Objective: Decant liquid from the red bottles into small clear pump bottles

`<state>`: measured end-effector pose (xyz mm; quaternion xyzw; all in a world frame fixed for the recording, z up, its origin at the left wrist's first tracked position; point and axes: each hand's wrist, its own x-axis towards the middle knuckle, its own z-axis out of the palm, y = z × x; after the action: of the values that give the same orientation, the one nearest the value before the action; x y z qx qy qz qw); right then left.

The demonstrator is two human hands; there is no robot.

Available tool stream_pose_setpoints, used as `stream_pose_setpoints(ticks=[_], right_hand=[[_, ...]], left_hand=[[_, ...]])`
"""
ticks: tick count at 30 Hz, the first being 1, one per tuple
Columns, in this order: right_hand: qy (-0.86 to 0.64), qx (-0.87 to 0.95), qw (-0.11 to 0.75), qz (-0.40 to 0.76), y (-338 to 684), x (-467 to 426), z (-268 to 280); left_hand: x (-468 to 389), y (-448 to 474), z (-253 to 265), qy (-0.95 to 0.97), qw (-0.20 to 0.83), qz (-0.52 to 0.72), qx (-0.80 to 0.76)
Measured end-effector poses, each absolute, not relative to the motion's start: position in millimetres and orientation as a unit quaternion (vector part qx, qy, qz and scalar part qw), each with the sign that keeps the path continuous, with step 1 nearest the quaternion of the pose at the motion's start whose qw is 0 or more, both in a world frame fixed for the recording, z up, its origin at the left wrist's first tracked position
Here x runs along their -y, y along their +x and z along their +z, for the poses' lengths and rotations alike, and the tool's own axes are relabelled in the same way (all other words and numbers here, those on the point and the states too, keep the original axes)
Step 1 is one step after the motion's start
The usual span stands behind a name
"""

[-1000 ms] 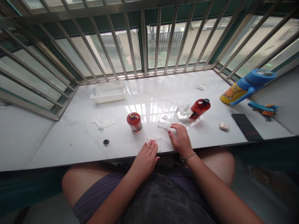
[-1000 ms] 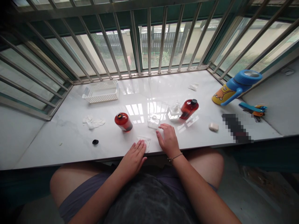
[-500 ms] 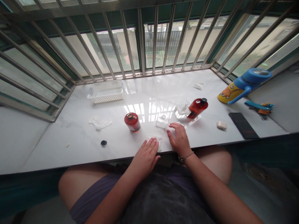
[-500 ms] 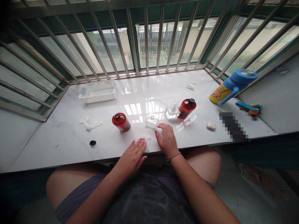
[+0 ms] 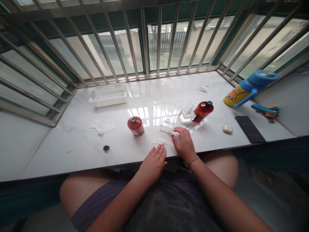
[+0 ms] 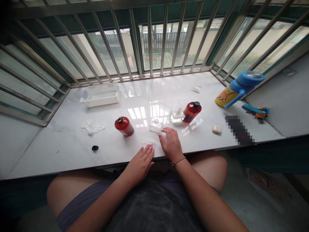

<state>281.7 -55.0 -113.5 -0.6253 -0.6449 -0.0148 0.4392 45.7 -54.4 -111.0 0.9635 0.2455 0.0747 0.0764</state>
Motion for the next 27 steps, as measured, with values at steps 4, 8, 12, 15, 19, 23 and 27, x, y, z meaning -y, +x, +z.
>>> stream_pose_setpoints(ticks=[4, 8, 12, 15, 19, 23, 27], right_hand=[[-0.623, 0.646, 0.44, -0.016, 282, 55, -114], [-0.623, 0.647, 0.439, -0.017, 282, 54, -114], [-0.622, 0.648, 0.439, -0.019, 282, 55, -113], [-0.622, 0.648, 0.439, -0.018, 282, 55, -113], [-0.622, 0.649, 0.438, -0.021, 282, 55, -113], [-0.62, 0.65, 0.439, -0.022, 282, 55, -113], [-0.62, 0.649, 0.441, -0.016, 282, 55, -113]], left_hand=[[56, 48, -108, 0.964, 0.095, 0.074, -0.239], [58, 48, -104, 0.961, 0.106, 0.082, -0.243], [55, 46, -107, 0.956, 0.085, 0.09, -0.266], [49, 45, -111, 0.951, 0.074, 0.1, -0.282], [38, 45, -112, 0.943, 0.065, 0.105, -0.31], [27, 45, -109, 0.931, 0.055, 0.096, -0.347], [21, 42, -108, 0.924, 0.049, 0.093, -0.368]])
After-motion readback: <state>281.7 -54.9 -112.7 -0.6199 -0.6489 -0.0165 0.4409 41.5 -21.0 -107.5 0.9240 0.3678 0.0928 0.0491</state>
